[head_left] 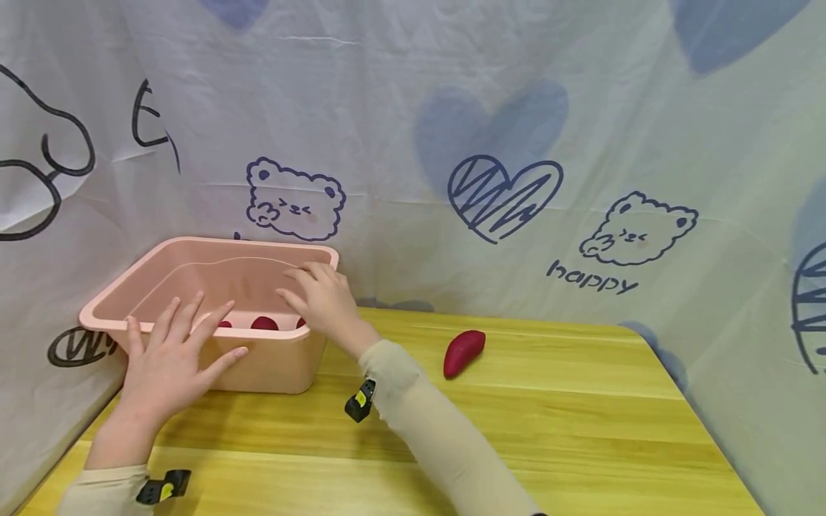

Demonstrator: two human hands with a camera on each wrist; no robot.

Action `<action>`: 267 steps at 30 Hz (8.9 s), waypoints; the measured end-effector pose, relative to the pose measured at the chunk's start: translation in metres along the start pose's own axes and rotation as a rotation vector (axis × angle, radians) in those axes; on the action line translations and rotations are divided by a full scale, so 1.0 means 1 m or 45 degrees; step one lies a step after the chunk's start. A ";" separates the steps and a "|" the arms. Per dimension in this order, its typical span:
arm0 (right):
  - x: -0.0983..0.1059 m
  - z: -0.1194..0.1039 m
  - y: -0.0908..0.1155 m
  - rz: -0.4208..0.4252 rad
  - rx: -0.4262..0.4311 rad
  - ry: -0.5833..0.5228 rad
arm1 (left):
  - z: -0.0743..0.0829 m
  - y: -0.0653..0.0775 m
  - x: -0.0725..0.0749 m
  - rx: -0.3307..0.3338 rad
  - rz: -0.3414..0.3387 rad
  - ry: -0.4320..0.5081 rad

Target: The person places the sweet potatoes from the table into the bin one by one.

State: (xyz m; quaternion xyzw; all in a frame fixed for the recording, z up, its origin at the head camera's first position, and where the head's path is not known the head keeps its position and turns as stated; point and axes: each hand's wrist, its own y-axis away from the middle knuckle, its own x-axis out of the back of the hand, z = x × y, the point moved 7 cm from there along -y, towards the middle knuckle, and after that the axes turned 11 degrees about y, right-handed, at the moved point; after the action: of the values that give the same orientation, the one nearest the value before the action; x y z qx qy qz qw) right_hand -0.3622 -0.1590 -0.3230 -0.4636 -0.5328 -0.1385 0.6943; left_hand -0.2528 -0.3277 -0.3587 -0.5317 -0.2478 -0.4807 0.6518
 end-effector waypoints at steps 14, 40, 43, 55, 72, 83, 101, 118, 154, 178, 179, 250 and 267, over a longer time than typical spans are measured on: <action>-0.004 0.028 0.019 0.115 0.059 -0.080 | -0.001 -0.001 0.001 -0.009 0.009 -0.021; -0.019 0.083 0.080 -0.131 0.007 0.008 | -0.001 -0.001 -0.003 -0.012 0.006 0.010; -0.017 0.094 0.089 -0.159 0.017 0.012 | -0.001 -0.001 -0.003 -0.011 0.004 0.007; -0.008 0.138 0.120 -0.172 0.063 0.052 | -0.001 0.000 -0.002 -0.008 0.010 -0.001; -0.017 0.190 0.159 -0.250 0.006 0.080 | 0.000 -0.001 -0.001 -0.005 0.003 -0.010; -0.029 0.210 0.175 -0.311 -0.046 0.080 | -0.001 0.001 -0.003 -0.007 0.012 -0.005; -0.043 0.220 0.189 -0.462 -0.072 0.077 | -0.001 0.001 -0.003 -0.018 0.023 -0.001; -0.041 0.224 0.190 -0.434 -0.109 0.091 | -0.001 0.001 -0.002 -0.004 0.009 -0.019; -0.024 0.216 0.175 -0.268 -0.043 0.156 | 0.000 0.001 -0.001 0.000 0.015 -0.004; -0.015 0.180 0.127 -0.180 0.028 0.182 | 0.001 0.001 -0.003 -0.008 0.024 0.002; -0.013 0.178 0.125 -0.178 0.030 0.181 | 0.001 0.001 -0.003 -0.008 0.023 0.003; 0.032 0.030 0.001 0.187 0.262 0.248 | -0.001 0.002 -0.005 -0.009 0.025 -0.005; 0.016 0.004 -0.027 0.012 0.231 0.179 | -0.001 0.002 -0.001 -0.014 0.031 -0.013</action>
State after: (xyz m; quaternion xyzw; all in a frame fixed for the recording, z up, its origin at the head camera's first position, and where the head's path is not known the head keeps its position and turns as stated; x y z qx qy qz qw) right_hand -0.3773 -0.1656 -0.2957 -0.3907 -0.4910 -0.1186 0.7695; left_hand -0.2518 -0.3282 -0.3605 -0.5407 -0.2420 -0.4712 0.6535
